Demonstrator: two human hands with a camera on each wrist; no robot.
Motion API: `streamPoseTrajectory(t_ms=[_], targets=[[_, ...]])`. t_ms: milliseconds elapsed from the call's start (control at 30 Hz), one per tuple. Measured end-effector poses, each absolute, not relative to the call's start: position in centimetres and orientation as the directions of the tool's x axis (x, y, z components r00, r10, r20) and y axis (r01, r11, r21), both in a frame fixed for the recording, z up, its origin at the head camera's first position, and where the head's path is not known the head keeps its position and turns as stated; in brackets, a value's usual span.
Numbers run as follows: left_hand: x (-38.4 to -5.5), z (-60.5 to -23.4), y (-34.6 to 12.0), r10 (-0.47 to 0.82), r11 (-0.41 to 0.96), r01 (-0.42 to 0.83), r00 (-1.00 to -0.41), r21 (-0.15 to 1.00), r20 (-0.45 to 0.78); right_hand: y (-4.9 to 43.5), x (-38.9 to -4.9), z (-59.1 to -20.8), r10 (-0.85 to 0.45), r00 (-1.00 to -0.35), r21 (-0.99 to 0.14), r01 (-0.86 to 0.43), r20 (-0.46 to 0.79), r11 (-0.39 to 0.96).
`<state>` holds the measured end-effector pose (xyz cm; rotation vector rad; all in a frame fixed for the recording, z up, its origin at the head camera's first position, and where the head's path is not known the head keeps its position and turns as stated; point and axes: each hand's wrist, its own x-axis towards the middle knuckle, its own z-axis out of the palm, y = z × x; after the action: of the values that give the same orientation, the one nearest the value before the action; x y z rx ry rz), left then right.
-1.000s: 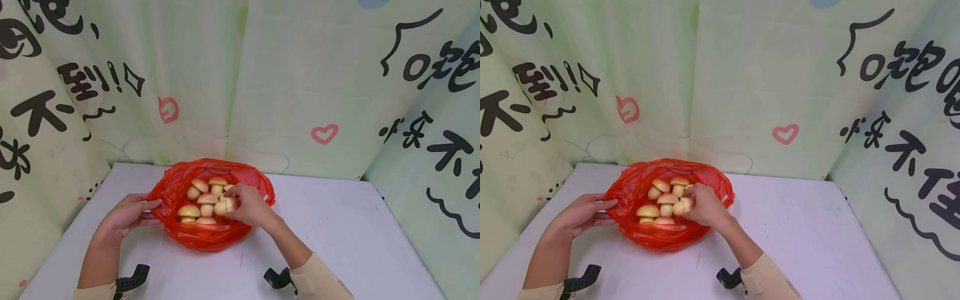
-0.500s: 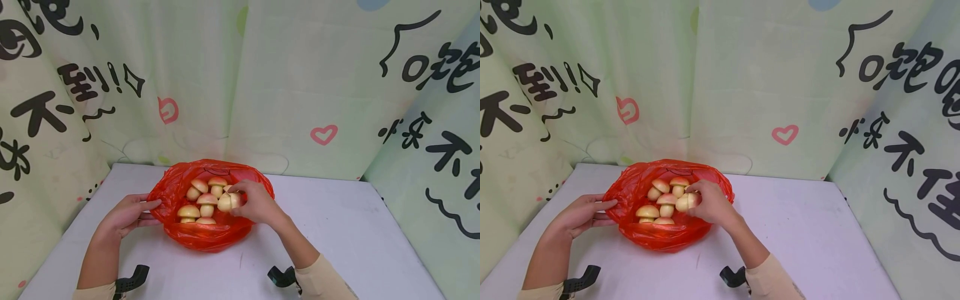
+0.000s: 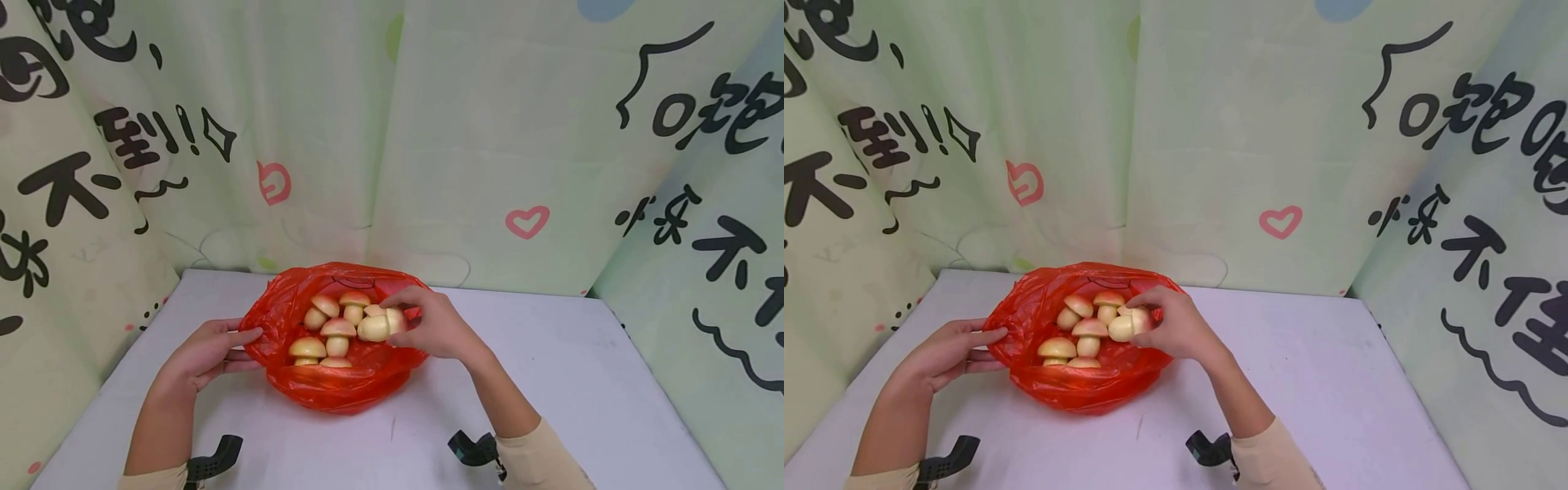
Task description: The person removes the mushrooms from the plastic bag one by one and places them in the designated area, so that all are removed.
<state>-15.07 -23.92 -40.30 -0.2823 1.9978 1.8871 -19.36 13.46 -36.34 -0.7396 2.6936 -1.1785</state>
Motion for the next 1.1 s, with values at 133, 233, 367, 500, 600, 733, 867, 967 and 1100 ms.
streamPoseTrajectory(t_ms=[133,233,367,500,600,733,867,967,1100], targets=[[-15.1,-40.4,-24.0,0.114,0.077,-0.395,-0.909,0.915,-0.402,14.2,-19.6,-36.1,-0.478,-0.874,-0.756,-0.368,0.084,0.541],[-15.1,-40.4,-24.0,0.113,0.077,-0.395,-0.909,0.916,-0.401,14.7,-19.6,-35.9,-0.470,-0.881,-0.784,-0.333,0.061,0.523],[-15.1,-40.5,-24.0,0.109,0.080,-0.396,-0.909,0.915,-0.402,15.5,-19.7,-35.6,-0.461,-0.887,-0.832,-0.274,0.025,0.483],[-15.1,-40.5,-24.0,0.110,0.080,-0.394,-0.910,0.916,-0.400,16.4,-19.8,-35.3,-0.464,-0.886,-0.878,-0.229,0.008,0.421],[-15.1,-40.5,-24.1,0.121,0.074,-0.387,-0.911,0.919,-0.393,17.0,-19.7,-35.0,-0.462,-0.887,-0.906,-0.194,-0.002,0.376],[-15.1,-40.6,-24.1,0.136,0.070,-0.378,-0.913,0.923,-0.384,17.8,-19.6,-34.8,-0.439,-0.898,-0.927,-0.152,-0.015,0.342],[-15.0,-40.5,-24.1,0.138,0.074,-0.373,-0.915,0.925,-0.380,18.5,-19.7,-34.8,-0.420,-0.907,-0.943,-0.125,-0.017,0.308],[-15.0,-40.4,-24.1,0.142,0.071,-0.370,-0.915,0.926,-0.377,19.1,-19.8,-34.8,-0.406,-0.914,-0.951,-0.120,-0.007,0.285],[-15.0,-40.4,-24.1,0.146,0.064,-0.366,-0.917,0.928,-0.372,20.1,-20.0,-34.9,-0.391,-0.920,-0.951,-0.138,0.019,0.278]])
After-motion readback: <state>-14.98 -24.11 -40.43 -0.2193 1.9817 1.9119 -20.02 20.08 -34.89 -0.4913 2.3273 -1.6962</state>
